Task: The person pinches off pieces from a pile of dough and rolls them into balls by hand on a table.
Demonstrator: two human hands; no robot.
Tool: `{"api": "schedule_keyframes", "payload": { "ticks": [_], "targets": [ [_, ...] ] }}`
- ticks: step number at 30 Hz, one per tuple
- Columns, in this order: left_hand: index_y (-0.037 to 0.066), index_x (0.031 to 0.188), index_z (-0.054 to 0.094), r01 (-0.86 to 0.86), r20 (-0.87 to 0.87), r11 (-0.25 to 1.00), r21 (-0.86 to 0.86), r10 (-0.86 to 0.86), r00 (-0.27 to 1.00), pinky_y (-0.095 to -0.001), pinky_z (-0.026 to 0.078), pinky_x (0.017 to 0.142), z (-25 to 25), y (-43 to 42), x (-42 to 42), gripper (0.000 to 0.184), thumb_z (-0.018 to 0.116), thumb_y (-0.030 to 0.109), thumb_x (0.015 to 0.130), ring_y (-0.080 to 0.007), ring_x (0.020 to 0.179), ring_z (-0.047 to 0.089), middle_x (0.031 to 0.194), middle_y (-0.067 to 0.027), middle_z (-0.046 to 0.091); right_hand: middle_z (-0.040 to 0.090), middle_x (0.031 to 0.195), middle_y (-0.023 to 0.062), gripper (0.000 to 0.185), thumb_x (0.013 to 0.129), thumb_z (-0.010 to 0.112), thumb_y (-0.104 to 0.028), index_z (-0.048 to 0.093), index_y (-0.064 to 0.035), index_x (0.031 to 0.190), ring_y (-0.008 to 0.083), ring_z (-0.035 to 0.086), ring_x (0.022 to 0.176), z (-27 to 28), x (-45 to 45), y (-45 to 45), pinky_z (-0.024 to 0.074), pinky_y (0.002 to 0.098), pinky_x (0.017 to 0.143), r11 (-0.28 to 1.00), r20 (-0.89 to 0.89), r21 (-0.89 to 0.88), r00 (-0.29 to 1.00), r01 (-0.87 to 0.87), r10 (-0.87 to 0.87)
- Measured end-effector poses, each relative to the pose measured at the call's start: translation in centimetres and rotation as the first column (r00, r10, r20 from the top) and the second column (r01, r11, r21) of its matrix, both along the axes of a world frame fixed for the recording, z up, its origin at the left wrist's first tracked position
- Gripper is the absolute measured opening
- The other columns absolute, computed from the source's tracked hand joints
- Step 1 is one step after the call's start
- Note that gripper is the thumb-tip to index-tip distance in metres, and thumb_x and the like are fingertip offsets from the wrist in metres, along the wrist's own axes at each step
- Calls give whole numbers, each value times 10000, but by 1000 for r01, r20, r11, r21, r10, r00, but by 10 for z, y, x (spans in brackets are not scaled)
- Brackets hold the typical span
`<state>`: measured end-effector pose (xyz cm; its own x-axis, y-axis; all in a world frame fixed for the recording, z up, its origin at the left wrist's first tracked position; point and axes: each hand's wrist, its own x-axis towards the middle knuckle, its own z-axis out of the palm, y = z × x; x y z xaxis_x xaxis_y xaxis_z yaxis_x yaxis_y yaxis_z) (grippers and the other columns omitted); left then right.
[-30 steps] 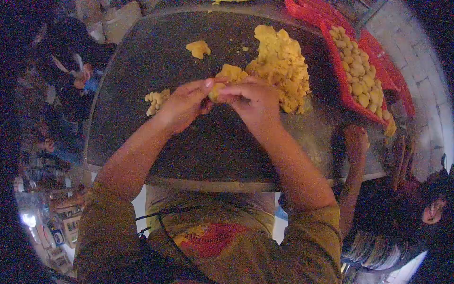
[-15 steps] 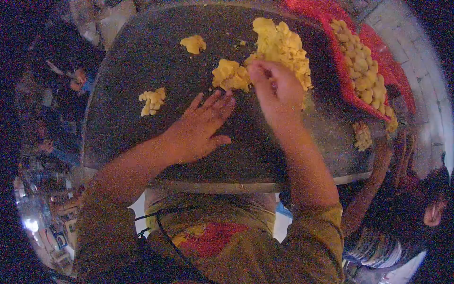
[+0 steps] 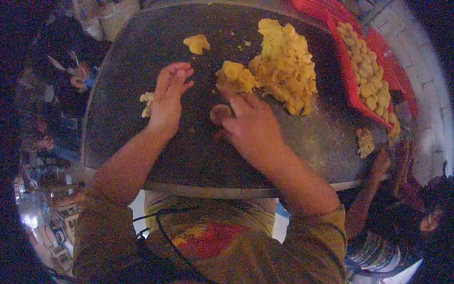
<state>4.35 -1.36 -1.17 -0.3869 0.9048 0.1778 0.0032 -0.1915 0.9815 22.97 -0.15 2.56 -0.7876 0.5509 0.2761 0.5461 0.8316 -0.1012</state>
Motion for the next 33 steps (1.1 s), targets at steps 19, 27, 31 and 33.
{"api": "schedule_keyframes", "payload": {
  "ticks": [19, 27, 31, 33],
  "targets": [
    [46, 1125, 437, 40, 236, 998, -41, -29, 971, -353, 395, 903, -16, 6, -7, 330, 487, 267, 885, -213, 1059, 480, 1120, -101, 489, 530, 615, 83, 561, 889, 273, -539, 557, -69, 772, 144, 454, 441, 13, -4, 23, 328, 234, 359, 220, -532, -794, 474, -566, -701],
    [48, 1092, 458, 17, 267, 998, -59, -1, 964, -341, 400, 890, -14, 8, -5, 294, 497, 251, 882, -212, 1042, 488, 1095, -88, 505, 504, 593, 81, 411, 893, 372, -424, 527, -61, 778, 139, 409, 410, 17, 3, 33, 313, 232, 375, 61, -491, -677, 390, -733, -779],
    [53, 1074, 468, 26, 277, 998, -63, -7, 961, -333, 412, 865, -14, 6, -8, 274, 508, 238, 876, -203, 1015, 500, 1085, -83, 510, 514, 624, 90, 466, 898, 316, -466, 513, -60, 783, 145, 406, 415, 28, 3, 24, 330, 235, 395, 100, -476, -782, 487, -615, -733],
    [54, 1071, 470, 28, 279, 997, -67, -9, 960, -331, 413, 861, -16, 8, -7, 270, 511, 235, 874, -201, 1009, 501, 1084, -82, 510, 522, 639, 92, 477, 896, 314, -478, 514, -58, 791, 148, 414, 421, 15, 7, 34, 336, 233, 401, 77, -553, -720, 503, -690, -664]
  ]
}}
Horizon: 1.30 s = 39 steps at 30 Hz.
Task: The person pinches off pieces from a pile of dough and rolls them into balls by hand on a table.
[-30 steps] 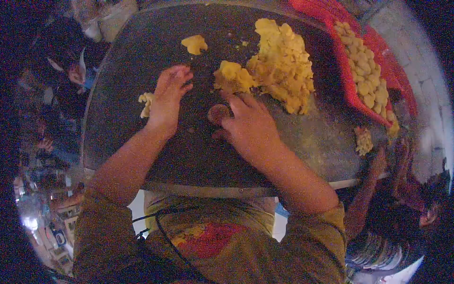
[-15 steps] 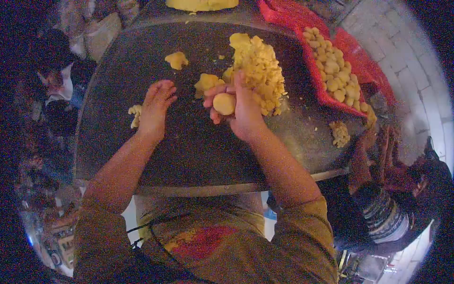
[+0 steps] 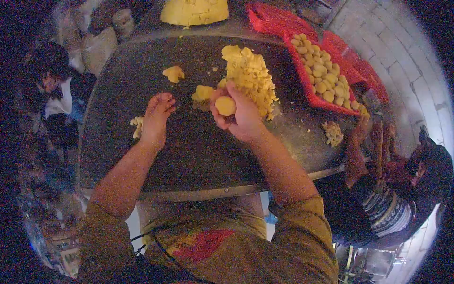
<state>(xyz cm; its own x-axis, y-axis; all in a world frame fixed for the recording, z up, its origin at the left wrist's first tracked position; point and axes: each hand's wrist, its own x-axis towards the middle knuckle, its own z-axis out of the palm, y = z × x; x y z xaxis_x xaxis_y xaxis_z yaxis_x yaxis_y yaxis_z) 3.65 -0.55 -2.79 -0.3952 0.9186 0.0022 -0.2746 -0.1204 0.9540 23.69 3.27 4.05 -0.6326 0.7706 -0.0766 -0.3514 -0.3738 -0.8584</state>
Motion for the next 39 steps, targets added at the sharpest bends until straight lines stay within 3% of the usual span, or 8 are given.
{"api": "schedule_keyframes", "payload": {
  "ticks": [11, 13, 26, 29, 32, 34, 36, 39],
  "targets": [
    [48, 1121, 432, 59, -14, 995, 82, -58, 998, -348, 398, 881, -6, -1, -4, 319, 486, 255, 884, -222, 1024, 493, 1099, -99, 495, 485, 623, 63, 307, 873, 446, -389, 486, -99, 778, 131, 431, 470, -30, 16, 20, 325, 222, 398, 999, 86, 26, 996, 33, -35],
    [43, 1109, 439, 78, -12, 995, 59, -77, 997, -341, 388, 886, 0, -1, -2, 303, 460, 258, 896, -214, 1034, 477, 1109, -94, 477, 505, 645, 65, 260, 868, 454, -346, 493, -99, 798, 124, 432, 463, -27, 9, 18, 312, 217, 385, 983, -85, -175, 993, 60, -76],
    [44, 1096, 439, 72, 1, 997, 39, -72, 997, -337, 382, 888, 1, -2, -2, 297, 439, 275, 908, -213, 1042, 468, 1105, -79, 464, 495, 590, 58, 340, 882, 432, -395, 508, -84, 767, 122, 399, 389, 0, 12, 10, 281, 221, 359, 976, 133, 41, 967, 215, -218],
    [47, 1099, 437, 94, 31, 992, 88, -97, 995, -335, 385, 887, -4, -1, -5, 296, 443, 272, 907, -208, 1039, 470, 1105, -77, 464, 500, 621, 48, 299, 878, 455, -345, 511, -72, 769, 114, 428, 442, -15, 31, 27, 284, 221, 377, 968, 110, 185, 975, 168, -190],
    [47, 1100, 435, 94, 57, 994, 49, -97, 994, -332, 387, 885, -4, 2, -6, 292, 442, 268, 908, -202, 1035, 471, 1105, -76, 463, 534, 698, 50, 227, 862, 499, -266, 548, -45, 876, 132, 505, 547, -6, 53, 34, 362, 224, 433, 958, -244, 191, 956, 212, -163],
    [47, 1100, 435, 93, 47, 995, 32, -95, 994, -330, 389, 882, 0, 1, -4, 292, 442, 266, 908, -199, 1030, 472, 1100, -76, 466, 573, 816, 66, 257, 824, 547, -204, 552, -31, 1015, 137, 557, 670, 27, 71, 18, 439, 235, 520, 923, 122, 179, 924, 340, -364],
    [47, 1100, 435, 84, 38, 996, 12, -85, 996, -328, 391, 879, 2, 1, -3, 291, 443, 265, 908, -195, 1025, 473, 1095, -76, 469, 599, 841, 61, 302, 789, 572, -183, 559, -41, 1056, 129, 577, 675, 33, 115, 20, 473, 242, 565, 895, 484, 431, 808, 112, -335],
    [43, 1100, 435, 74, 54, 997, -3, -73, 996, -327, 391, 880, -1, 0, -3, 298, 443, 270, 908, -197, 1023, 474, 1093, -80, 470, 604, 737, -11, 240, 747, 638, -249, 627, -75, 913, 80, 545, 563, 66, 184, 21, 429, 201, 500, 775, 653, 617, 460, 137, -601]
  ]
}}
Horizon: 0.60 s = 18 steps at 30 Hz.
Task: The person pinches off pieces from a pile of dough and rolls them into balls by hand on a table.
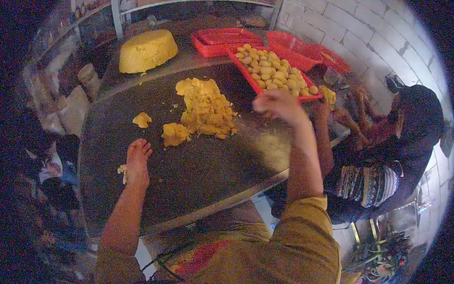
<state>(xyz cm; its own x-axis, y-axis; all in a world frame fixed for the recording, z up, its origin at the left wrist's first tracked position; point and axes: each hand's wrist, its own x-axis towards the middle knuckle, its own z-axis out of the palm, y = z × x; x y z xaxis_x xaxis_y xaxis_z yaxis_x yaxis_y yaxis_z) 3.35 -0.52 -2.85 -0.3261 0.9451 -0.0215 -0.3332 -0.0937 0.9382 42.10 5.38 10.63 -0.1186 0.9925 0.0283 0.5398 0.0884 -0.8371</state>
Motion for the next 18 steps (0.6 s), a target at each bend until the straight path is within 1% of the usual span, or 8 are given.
{"api": "schedule_keyframes", "payload": {
  "ticks": [2, 4, 5, 8, 10, 13, 15, 18],
  "targets": [
    [44, 1104, 433, 3, -34, 1000, -2, -3, 999, -324, 389, 886, 0, 0, 1, 297, 438, 269, 910, -198, 1024, 473, 1101, -84, 467, 628, 742, 1, 263, 735, 647, -291, 642, -72, 881, 87, 569, 624, -25, 90, 46, 429, 224, 503, 898, 44, 386, 968, 210, -245],
    [54, 1109, 438, -9, -48, 1000, 6, 9, 999, -338, 402, 869, -1, -1, 1, 306, 465, 270, 895, -213, 1012, 488, 1092, -86, 484, 634, 779, 23, 295, 736, 655, -288, 638, -37, 891, 110, 583, 675, -30, 142, 80, 461, 244, 553, 494, 219, 795, 594, 352, -774],
    [64, 1115, 443, -23, -68, 1000, 15, 24, 997, -351, 415, 853, -1, -1, 2, 317, 493, 272, 880, -228, 1000, 504, 1082, -88, 501, 634, 779, 23, 295, 736, 655, -288, 638, -37, 891, 110, 583, 675, -24, 152, 83, 461, 244, 553, 491, 218, 796, 590, 353, -778],
    [56, 1129, 430, -39, -52, 999, -18, 38, 998, -358, 412, 858, 2, 0, 2, 324, 484, 260, 883, -234, 1010, 501, 1103, -96, 493, 631, 806, 39, 336, 749, 660, -286, 623, 4, 914, 137, 594, 720, -17, 171, 86, 473, 252, 631, 691, 498, 598, 487, 407, -718],
    [54, 1131, 428, -35, -45, 999, -6, 34, 998, -360, 413, 857, 4, -1, 2, 320, 481, 252, 885, -236, 1013, 500, 1112, -100, 490, 629, 849, 44, 289, 787, 630, -254, 622, -12, 945, 135, 593, 766, -17, 169, 81, 460, 235, 676, 721, -150, 374, 806, 583, -573],
    [52, 1132, 427, -20, -39, 1000, 18, 21, 999, -359, 414, 854, 0, -1, 2, 308, 476, 232, 886, -238, 1014, 499, 1124, -106, 484, 620, 800, 30, 263, 784, 636, -236, 611, -20, 931, 114, 552, 669, -10, 105, 58, 436, 231, 567, 684, -495, 474, 810, 555, -314],
    [53, 1132, 428, -37, -53, 999, 18, 38, 998, -357, 414, 853, -6, -1, -3, 300, 473, 220, 887, -237, 1014, 499, 1127, -109, 482, 614, 803, 18, 248, 803, 615, -229, 608, -37, 959, 80, 533, 656, -1, 29, 35, 409, 199, 544, 746, -464, 425, 831, 513, -307],
    [38, 1093, 451, 18, -86, 996, 86, -10, 996, -332, 399, 870, -1, -5, -2, 296, 472, 258, 896, -190, 1009, 484, 1077, -94, 487, 580, 1013, 25, 291, 815, 591, -203, 560, -47, 1059, 143, 548, 919, -23, -72, 12, 429, 261, 815, 925, -132, 374, 984, -63, 120]
  ]
}}
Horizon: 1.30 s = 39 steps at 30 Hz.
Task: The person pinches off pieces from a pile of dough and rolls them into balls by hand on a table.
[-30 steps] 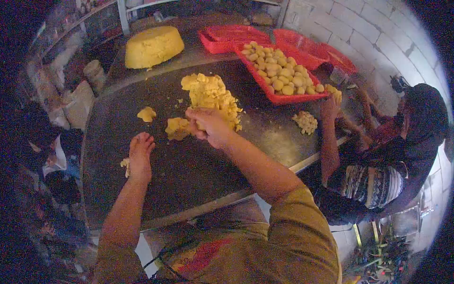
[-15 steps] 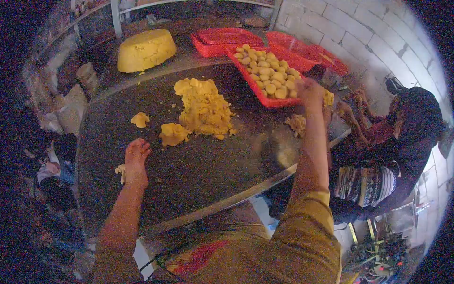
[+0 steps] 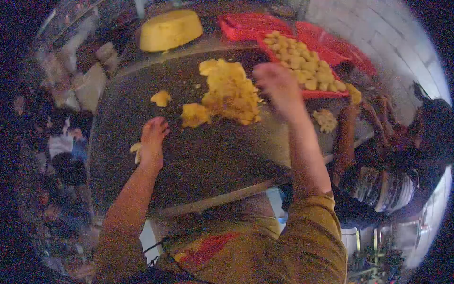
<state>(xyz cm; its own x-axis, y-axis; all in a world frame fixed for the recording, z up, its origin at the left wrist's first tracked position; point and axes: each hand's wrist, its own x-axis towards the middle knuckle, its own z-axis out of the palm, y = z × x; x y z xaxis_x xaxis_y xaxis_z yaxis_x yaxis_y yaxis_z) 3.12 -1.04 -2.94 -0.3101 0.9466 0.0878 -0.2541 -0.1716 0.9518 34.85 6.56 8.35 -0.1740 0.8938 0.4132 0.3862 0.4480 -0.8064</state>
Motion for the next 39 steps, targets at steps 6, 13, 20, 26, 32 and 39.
{"api": "schedule_keyframes", "payload": {
  "ticks": [6, 13, 20, 26, 32, 39],
  "targets": [
    [64, 1053, 476, -50, -353, 998, -42, 32, 935, -334, 415, 821, 36, -4, -5, 273, 545, 236, 853, -194, 997, 486, 1035, -92, 493, 482, 1157, 216, 544, 738, 669, -211, 431, -20, 1188, 358, 468, 1078, -54, -130, -22, 379, 383, 919, 814, 709, 388, 704, -433, 37],
    [53, 1011, 503, -296, -999, 954, 49, 39, -38, -347, 454, 736, 50, -7, -48, 353, 612, 297, 781, -237, 909, 552, 950, -158, 542, 500, 1084, 248, 562, 741, 648, -157, 363, -37, 1211, 375, 502, 1011, -73, -142, -12, 415, 417, 845, 983, 654, -24, 740, -184, 155],
    [36, 756, 576, -227, -941, 914, -337, -336, 43, -372, 482, 526, 44, -9, -65, 271, 604, 305, 772, -202, 440, 571, 541, -52, 588, 565, 895, 239, 304, 785, 557, -100, 493, -4, 1067, 376, 550, 872, -107, -127, 19, 441, 400, 734, 937, 691, 240, 722, -253, 18],
    [50, 756, 627, -276, -914, 900, -337, -383, -133, -402, 489, 639, 60, -11, -51, 179, 588, 223, 738, -299, 672, 612, 704, -142, 614, 593, 940, 145, 275, 763, 555, -20, 562, -26, 1038, 257, 574, 852, -73, -106, 22, 448, 339, 752, 917, -17, -230, 943, -327, 332],
    [72, 809, 642, -135, -969, 963, -234, -242, -50, -411, 462, 764, 48, -10, -48, 155, 559, 172, 724, -319, 867, 573, 892, -166, 591, 596, 897, 84, 339, 741, 627, -142, 561, -49, 1060, 225, 564, 832, -53, -112, -8, 451, 334, 752, 988, 324, -66, 934, -137, 151],
    [83, 904, 644, -69, -959, 956, -284, -282, 36, -407, 460, 785, 49, -10, -42, 211, 545, 109, 720, -326, 876, 563, 881, -172, 581, 559, 957, 155, 327, 684, 651, -38, 547, -54, 993, 311, 543, 905, -82, -127, 3, 439, 348, 791, 996, 781, 54, 625, -64, -2]
  ]
}}
